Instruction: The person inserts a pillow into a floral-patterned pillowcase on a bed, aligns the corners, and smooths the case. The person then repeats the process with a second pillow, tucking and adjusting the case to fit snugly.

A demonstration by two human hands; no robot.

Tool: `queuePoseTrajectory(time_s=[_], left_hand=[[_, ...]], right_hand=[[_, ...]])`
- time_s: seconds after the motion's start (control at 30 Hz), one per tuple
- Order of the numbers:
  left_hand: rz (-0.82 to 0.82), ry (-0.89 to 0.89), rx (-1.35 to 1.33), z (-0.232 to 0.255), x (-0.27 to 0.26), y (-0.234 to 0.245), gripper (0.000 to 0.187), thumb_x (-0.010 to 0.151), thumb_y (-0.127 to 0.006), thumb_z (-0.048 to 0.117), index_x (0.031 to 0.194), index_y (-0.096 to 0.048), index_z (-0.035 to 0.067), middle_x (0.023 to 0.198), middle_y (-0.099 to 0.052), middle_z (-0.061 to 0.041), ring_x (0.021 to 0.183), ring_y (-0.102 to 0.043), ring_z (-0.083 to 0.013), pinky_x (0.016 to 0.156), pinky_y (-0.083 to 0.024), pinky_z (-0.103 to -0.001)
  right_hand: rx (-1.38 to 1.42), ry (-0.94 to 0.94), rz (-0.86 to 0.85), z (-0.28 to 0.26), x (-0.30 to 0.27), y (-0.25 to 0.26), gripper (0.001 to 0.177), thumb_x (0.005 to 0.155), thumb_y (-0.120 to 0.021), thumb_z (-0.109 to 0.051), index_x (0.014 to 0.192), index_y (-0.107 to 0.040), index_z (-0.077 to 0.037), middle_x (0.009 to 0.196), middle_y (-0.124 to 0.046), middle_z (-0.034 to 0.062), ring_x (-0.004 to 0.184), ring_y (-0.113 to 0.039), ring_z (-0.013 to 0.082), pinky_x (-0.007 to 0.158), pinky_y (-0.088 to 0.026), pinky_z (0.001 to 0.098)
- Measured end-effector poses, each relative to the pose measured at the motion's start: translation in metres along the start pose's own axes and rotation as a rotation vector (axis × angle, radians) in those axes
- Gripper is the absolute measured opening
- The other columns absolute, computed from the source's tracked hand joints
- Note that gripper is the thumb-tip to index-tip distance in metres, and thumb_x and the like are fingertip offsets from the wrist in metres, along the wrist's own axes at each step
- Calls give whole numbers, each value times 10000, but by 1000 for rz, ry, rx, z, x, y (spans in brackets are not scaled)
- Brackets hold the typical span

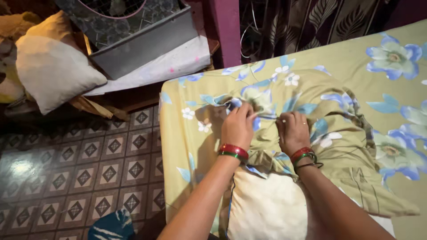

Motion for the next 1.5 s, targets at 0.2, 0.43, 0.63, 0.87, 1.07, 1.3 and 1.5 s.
queuePoseTrajectory(time_s=[0.2,0.43,0.63,0.87,1.07,1.3,1.5], left_hand=[[-242,94,119,-8,3,-22,199,984,-599,305,1007,-576,108,763,-697,-187,747,-676,-439,682,-491,-581],[-287,209,188,6,-8,-26,243,913,-628,391,937,-612,150,722,-708,-163,708,-689,-408,664,-518,-539],[-76,304,141,3,7,-2,269,850,-747,388,1058,-686,227,761,-732,-61,715,-706,-329,638,-535,-487],[169,68,174,-19,29,4,334,717,-859,205,1008,-704,153,982,-674,-94,961,-639,-322,828,-518,-426],[151,148,157,-43,29,-19,320,733,-872,175,1001,-704,125,1019,-704,-130,949,-659,-346,812,-521,-443],[-115,319,24,-49,32,-11,271,713,-874,214,886,-691,113,843,-727,-106,793,-708,-274,733,-547,-391],[34,109,75,-35,41,-3,295,633,-917,231,837,-738,116,836,-700,-94,787,-659,-281,707,-518,-400]], right_hand=[[-35,-21,-33,0,-6,1,302,957,-663,-59,1251,-632,-119,1052,-608,163,966,-551,409,850,-459,493],[154,-105,40,-3,-2,5,395,992,-661,-143,1365,-565,-60,1011,-620,127,969,-551,384,856,-461,480],[12,-69,-96,0,5,0,136,972,-692,-155,1086,-651,-95,948,-634,122,911,-563,380,801,-462,483],[51,-42,-34,-2,3,-2,113,976,-655,-79,1084,-627,-65,1042,-602,157,963,-572,401,849,-457,482],[120,47,-17,-4,1,-1,139,931,-659,-75,1061,-612,-81,1179,-671,152,1021,-583,394,895,-454,476],[59,-94,-74,7,-2,-11,63,998,-602,-137,1030,-609,-83,927,-642,122,932,-584,371,829,-436,487],[8,-134,-113,5,-3,-11,197,957,-605,-249,816,-636,-115,744,-612,119,756,-598,353,719,-436,481]])
Point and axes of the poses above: each hand's wrist, its own x-axis towards the middle knuckle, its own y-axis out of the back of the hand, z = x × y, the point moved 2 cm from there along x, towards the middle knuckle
